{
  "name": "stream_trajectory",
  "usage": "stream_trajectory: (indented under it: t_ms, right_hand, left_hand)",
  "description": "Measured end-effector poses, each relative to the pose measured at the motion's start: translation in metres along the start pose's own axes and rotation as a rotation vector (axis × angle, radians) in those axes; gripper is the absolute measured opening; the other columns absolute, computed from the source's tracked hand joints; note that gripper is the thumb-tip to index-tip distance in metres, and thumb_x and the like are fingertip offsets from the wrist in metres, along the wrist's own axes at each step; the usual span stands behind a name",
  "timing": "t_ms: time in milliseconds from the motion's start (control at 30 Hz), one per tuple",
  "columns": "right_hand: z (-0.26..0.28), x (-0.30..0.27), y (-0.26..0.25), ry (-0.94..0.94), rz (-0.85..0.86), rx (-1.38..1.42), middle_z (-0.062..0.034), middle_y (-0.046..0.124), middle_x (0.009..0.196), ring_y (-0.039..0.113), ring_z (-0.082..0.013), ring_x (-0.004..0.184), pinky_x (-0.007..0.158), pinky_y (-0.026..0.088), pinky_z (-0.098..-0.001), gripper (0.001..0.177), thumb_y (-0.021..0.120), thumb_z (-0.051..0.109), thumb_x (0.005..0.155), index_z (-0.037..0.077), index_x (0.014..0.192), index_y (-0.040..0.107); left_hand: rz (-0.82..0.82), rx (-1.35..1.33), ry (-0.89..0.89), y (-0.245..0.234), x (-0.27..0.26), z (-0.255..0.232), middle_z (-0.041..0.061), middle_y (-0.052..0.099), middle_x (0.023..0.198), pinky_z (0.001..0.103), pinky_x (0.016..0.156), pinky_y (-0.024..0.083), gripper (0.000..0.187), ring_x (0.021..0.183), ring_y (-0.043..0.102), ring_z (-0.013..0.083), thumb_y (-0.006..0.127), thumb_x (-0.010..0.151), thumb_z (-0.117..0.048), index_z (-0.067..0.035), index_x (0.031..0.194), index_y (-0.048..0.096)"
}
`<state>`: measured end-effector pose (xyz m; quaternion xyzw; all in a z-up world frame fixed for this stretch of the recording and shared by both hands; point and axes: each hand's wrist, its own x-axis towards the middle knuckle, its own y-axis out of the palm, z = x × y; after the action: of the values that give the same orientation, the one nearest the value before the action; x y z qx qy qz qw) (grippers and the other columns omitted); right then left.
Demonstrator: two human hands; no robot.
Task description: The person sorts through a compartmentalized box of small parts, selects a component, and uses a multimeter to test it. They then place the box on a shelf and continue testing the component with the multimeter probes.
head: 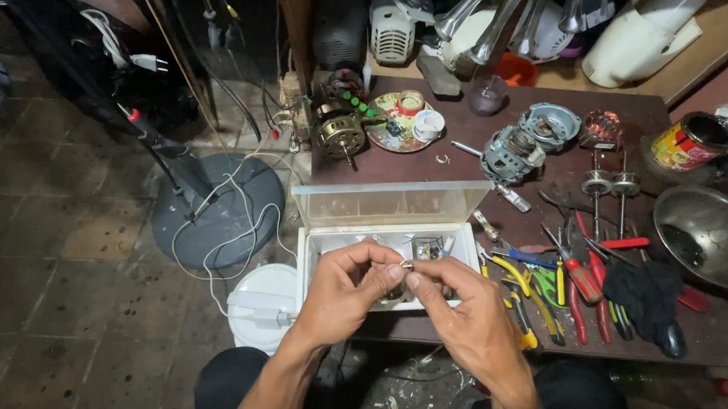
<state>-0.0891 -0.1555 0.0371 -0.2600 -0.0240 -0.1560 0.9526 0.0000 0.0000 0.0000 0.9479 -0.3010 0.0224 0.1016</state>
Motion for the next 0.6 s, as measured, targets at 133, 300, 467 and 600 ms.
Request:
stream_trajectory:
  t_ms: [133,300,467,600]
  right_hand:
    - [0.002,0.000,-0.002,-0.064,-0.026,0.017,0.0006,0.075,0.083,0.063,-0.0112,0.075,0.065,0.050,-0.0266,0.024,0.064,0.031,0.090,0.010,0.094,0.076]
    - [0.000,0.002,-0.003,-0.364,-0.101,-0.221,-0.0035,0.065,0.080,0.059,-0.0193,0.077,0.071,0.046,-0.0321,0.014,0.059,0.017,0.094,0.008,0.088,0.068]
    - [-0.011,-0.007,-0.017,-0.515,-0.241,-0.282,-0.0110,0.063,0.094,0.061,-0.0244,0.088,0.080,0.049,-0.0337,0.014,0.064,0.009,0.093,0.003,0.104,0.071]
    - [-0.046,-0.025,-0.067,-0.300,-0.485,-0.257,-0.0138,0.071,0.093,0.066,-0.0204,0.082,0.075,0.053,-0.0298,0.010,0.066,0.001,0.092,-0.004,0.099,0.071]
  left_hand:
    - [0.003,0.105,-0.002,0.002,-0.002,-0.004,0.001,0.068,0.084,0.026,0.073,0.048,0.016,0.077,0.059,0.0106,0.074,0.088,-0.019,-0.006,0.097,0.075]
    - [0.024,0.243,0.096,0.006,-0.003,-0.007,-0.003,0.052,0.077,0.023,0.064,0.040,0.007,0.066,0.044,0.0080,0.070,0.093,-0.014,-0.009,0.095,0.072]
    - [-0.013,0.206,0.149,-0.002,0.001,-0.005,0.002,0.060,0.084,0.028,0.072,0.049,0.012,0.077,0.057,0.0136,0.065,0.094,-0.020,-0.009,0.095,0.068]
    - [-0.233,0.316,0.074,-0.016,-0.001,-0.013,-0.001,0.069,0.091,0.026,0.088,0.047,0.024,0.091,0.063,0.0119,0.063,0.092,-0.020,-0.008,0.111,0.074]
